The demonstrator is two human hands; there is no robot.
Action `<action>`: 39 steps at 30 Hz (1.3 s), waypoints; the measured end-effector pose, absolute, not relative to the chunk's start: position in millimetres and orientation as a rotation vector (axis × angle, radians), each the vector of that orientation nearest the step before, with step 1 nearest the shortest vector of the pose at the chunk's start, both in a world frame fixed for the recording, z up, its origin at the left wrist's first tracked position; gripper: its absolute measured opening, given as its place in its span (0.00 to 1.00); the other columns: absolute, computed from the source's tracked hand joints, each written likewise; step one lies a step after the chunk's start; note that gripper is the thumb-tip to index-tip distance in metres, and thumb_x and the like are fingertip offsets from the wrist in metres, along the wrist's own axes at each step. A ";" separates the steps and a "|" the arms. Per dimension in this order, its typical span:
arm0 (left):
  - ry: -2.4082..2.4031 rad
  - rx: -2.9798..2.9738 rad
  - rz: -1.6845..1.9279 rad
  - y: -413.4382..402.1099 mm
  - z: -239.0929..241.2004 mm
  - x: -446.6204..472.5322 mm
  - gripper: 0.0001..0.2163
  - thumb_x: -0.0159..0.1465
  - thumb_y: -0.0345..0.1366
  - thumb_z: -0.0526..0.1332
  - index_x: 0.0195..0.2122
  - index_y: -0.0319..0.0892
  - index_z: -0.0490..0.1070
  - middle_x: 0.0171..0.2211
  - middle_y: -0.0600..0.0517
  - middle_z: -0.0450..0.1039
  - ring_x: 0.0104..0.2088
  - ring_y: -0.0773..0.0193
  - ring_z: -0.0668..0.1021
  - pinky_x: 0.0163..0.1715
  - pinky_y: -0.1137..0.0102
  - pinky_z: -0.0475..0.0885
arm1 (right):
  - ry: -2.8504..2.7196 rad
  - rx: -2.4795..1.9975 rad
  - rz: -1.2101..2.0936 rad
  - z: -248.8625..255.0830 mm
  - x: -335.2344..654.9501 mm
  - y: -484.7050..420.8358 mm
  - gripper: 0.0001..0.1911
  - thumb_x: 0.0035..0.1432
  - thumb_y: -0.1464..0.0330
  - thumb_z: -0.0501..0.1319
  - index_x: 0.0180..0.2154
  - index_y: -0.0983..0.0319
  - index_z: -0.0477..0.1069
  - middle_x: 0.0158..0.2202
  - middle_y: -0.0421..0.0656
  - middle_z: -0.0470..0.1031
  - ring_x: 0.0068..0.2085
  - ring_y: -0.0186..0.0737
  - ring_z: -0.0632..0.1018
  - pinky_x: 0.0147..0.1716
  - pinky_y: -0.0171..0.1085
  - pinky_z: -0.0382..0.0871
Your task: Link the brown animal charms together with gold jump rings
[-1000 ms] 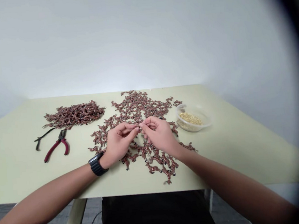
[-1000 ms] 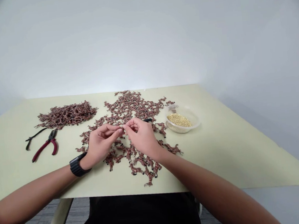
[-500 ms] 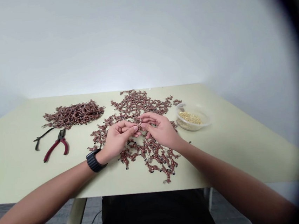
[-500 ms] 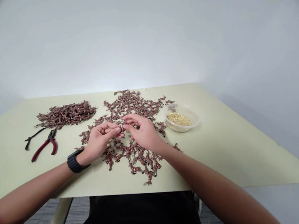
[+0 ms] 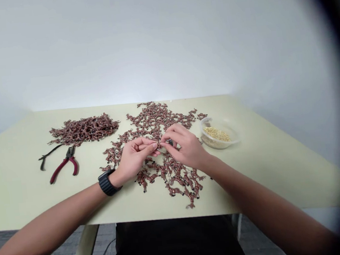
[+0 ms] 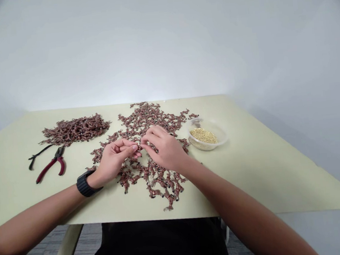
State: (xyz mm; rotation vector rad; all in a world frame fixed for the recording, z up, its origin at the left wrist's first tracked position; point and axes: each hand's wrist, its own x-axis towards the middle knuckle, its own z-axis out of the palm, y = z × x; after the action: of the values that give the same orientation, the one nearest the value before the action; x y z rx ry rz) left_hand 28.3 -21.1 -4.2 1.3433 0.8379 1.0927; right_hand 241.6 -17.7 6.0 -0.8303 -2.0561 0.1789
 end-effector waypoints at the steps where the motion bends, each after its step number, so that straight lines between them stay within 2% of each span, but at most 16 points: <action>1: 0.840 1.358 1.108 -22.2 -3.4 28.9 0.12 0.61 0.42 0.71 0.39 0.39 0.77 0.32 0.46 0.83 0.33 0.60 0.84 0.40 0.65 0.80 | -2.052 -0.842 0.197 5.7 240.5 -18.8 0.05 0.66 0.70 0.60 0.39 0.58 0.74 0.40 0.46 0.73 0.42 0.44 0.75 0.42 0.44 0.74; 6: 0.860 1.483 1.222 -27.6 -2.8 30.7 0.11 0.62 0.41 0.70 0.40 0.40 0.78 0.33 0.46 0.83 0.36 0.58 0.84 0.41 0.64 0.80 | -1.805 -1.023 0.413 2.5 226.0 -29.7 0.06 0.65 0.66 0.62 0.35 0.59 0.74 0.36 0.45 0.74 0.36 0.41 0.75 0.34 0.39 0.73; 10: 0.967 1.678 1.304 -31.2 -4.7 30.2 0.10 0.63 0.42 0.69 0.41 0.41 0.79 0.38 0.46 0.83 0.40 0.56 0.84 0.42 0.63 0.80 | -1.518 -1.144 0.870 0.3 214.4 -34.4 0.12 0.63 0.58 0.64 0.36 0.60 0.75 0.34 0.44 0.75 0.28 0.37 0.75 0.25 0.36 0.72; 12: 1.035 1.822 1.332 -32.4 -4.8 29.8 0.10 0.64 0.42 0.68 0.41 0.43 0.80 0.40 0.47 0.83 0.40 0.57 0.84 0.43 0.65 0.79 | -1.370 -1.141 1.157 0.5 213.3 -32.6 0.15 0.59 0.55 0.66 0.35 0.61 0.77 0.32 0.42 0.74 0.26 0.34 0.73 0.23 0.35 0.72; 14: 1.068 1.934 1.353 -32.6 -4.5 29.6 0.09 0.64 0.41 0.68 0.41 0.43 0.81 0.40 0.47 0.83 0.40 0.58 0.83 0.42 0.66 0.79 | -1.241 -1.105 1.389 0.7 215.6 -28.6 0.16 0.55 0.55 0.70 0.35 0.62 0.78 0.32 0.42 0.74 0.28 0.34 0.72 0.24 0.35 0.73; 17: 1.069 1.898 1.344 -29.7 -4.6 29.3 0.09 0.64 0.41 0.68 0.42 0.42 0.80 0.39 0.47 0.83 0.39 0.58 0.84 0.41 0.66 0.79 | -1.214 -1.060 1.527 -0.4 222.0 -22.1 0.16 0.52 0.56 0.72 0.35 0.62 0.79 0.35 0.44 0.75 0.31 0.34 0.73 0.26 0.34 0.74; 19: 1.047 1.772 1.322 -26.1 -5.4 28.7 0.11 0.64 0.42 0.68 0.42 0.40 0.79 0.38 0.46 0.83 0.38 0.57 0.84 0.40 0.66 0.79 | -1.312 -1.086 1.444 -1.2 226.3 -19.6 0.16 0.54 0.56 0.71 0.37 0.62 0.79 0.36 0.44 0.76 0.30 0.34 0.73 0.26 0.36 0.74; 22: 0.989 1.625 1.299 -20.9 -7.2 27.6 0.12 0.63 0.42 0.69 0.42 0.39 0.78 0.36 0.45 0.83 0.37 0.58 0.84 0.38 0.66 0.80 | -1.543 -1.151 1.020 -0.4 230.6 -20.1 0.12 0.62 0.58 0.66 0.39 0.60 0.77 0.37 0.44 0.77 0.30 0.36 0.75 0.27 0.37 0.73; 25: 0.946 1.556 1.276 -18.8 -7.9 27.3 0.12 0.63 0.41 0.70 0.41 0.38 0.77 0.34 0.45 0.83 0.36 0.58 0.84 0.39 0.65 0.80 | -1.769 -1.055 0.540 2.3 232.9 -22.8 0.06 0.66 0.64 0.63 0.41 0.59 0.76 0.39 0.44 0.77 0.38 0.40 0.77 0.34 0.39 0.73; 29: 0.915 1.518 1.263 -19.8 -7.5 28.4 0.11 0.63 0.40 0.70 0.40 0.38 0.77 0.33 0.46 0.83 0.37 0.58 0.85 0.41 0.63 0.80 | -1.968 -0.886 0.228 3.0 233.5 -23.3 0.06 0.68 0.69 0.59 0.42 0.60 0.75 0.40 0.45 0.78 0.43 0.42 0.76 0.43 0.41 0.72; 34: 0.926 1.545 1.273 -23.0 -9.4 29.3 0.11 0.63 0.40 0.69 0.41 0.38 0.77 0.34 0.45 0.83 0.37 0.58 0.85 0.41 0.63 0.80 | -1.950 -0.935 0.235 -1.5 228.1 -23.7 0.07 0.68 0.69 0.58 0.38 0.60 0.75 0.37 0.45 0.78 0.38 0.41 0.76 0.40 0.41 0.72; 36: 0.955 1.591 1.284 -24.2 -10.0 29.1 0.11 0.63 0.40 0.70 0.41 0.39 0.77 0.35 0.45 0.83 0.37 0.58 0.84 0.40 0.64 0.80 | -1.845 -1.030 0.391 -3.5 225.5 -24.5 0.08 0.66 0.65 0.60 0.37 0.60 0.76 0.35 0.45 0.78 0.35 0.40 0.76 0.35 0.39 0.72; 39: 0.982 1.603 1.289 -23.6 -9.0 28.3 0.12 0.63 0.41 0.69 0.42 0.39 0.77 0.36 0.45 0.83 0.37 0.58 0.84 0.40 0.65 0.79 | -1.683 -1.151 0.796 -4.4 226.8 -22.2 0.14 0.65 0.57 0.61 0.38 0.60 0.78 0.33 0.44 0.79 0.28 0.37 0.76 0.26 0.37 0.72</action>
State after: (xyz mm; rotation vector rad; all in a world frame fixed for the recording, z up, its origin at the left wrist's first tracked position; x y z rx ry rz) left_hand 28.3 -23.6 -9.0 1.6027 0.9824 1.2891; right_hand 226.8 -22.2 -4.4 -1.1508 -1.6829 0.7956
